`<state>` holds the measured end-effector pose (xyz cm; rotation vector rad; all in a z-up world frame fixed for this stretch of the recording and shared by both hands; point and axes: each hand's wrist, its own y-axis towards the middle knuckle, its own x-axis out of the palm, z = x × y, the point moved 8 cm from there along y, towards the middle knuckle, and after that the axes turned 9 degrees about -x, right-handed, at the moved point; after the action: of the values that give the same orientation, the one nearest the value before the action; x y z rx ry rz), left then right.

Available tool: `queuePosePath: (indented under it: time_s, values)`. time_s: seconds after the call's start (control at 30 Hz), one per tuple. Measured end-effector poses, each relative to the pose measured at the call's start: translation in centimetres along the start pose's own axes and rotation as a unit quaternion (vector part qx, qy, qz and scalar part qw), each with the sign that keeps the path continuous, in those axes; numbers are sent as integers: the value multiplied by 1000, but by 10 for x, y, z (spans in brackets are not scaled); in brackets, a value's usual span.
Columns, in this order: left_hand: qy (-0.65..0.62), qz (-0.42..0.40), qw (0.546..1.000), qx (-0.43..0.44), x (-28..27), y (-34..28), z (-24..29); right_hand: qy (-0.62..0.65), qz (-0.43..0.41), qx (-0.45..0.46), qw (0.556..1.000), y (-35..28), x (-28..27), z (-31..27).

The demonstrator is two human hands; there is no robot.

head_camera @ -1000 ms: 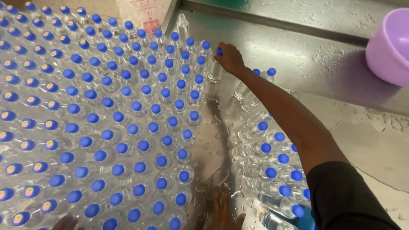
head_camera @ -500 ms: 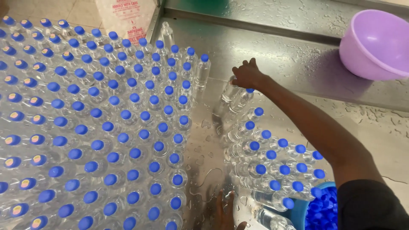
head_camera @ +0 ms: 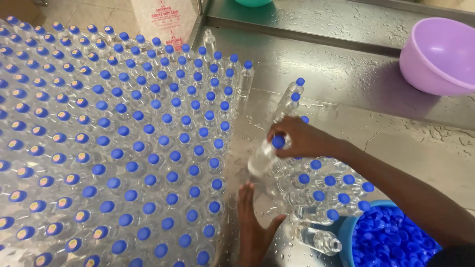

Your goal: Manually capping plastic water bottles by picking up caps from a basin and screwing them onto the bottles.

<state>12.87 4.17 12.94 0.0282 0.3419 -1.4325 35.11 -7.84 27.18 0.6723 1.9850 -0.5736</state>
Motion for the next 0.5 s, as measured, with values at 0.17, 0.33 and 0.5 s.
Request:
queuePosePath:
  time_s: [0.17,0.33,0.5]
  values:
    - [-3,-103,986,-128,-2,-3,27,209,-80,9,975,-62,19,-65]
    - [-104,-170,962,-189,20,-28,1,219,-132,147,956,-90,60,-33]
    - [-113,-124,939,-300,43,-33,-83,202,-122,159,959,-114,73,-7]
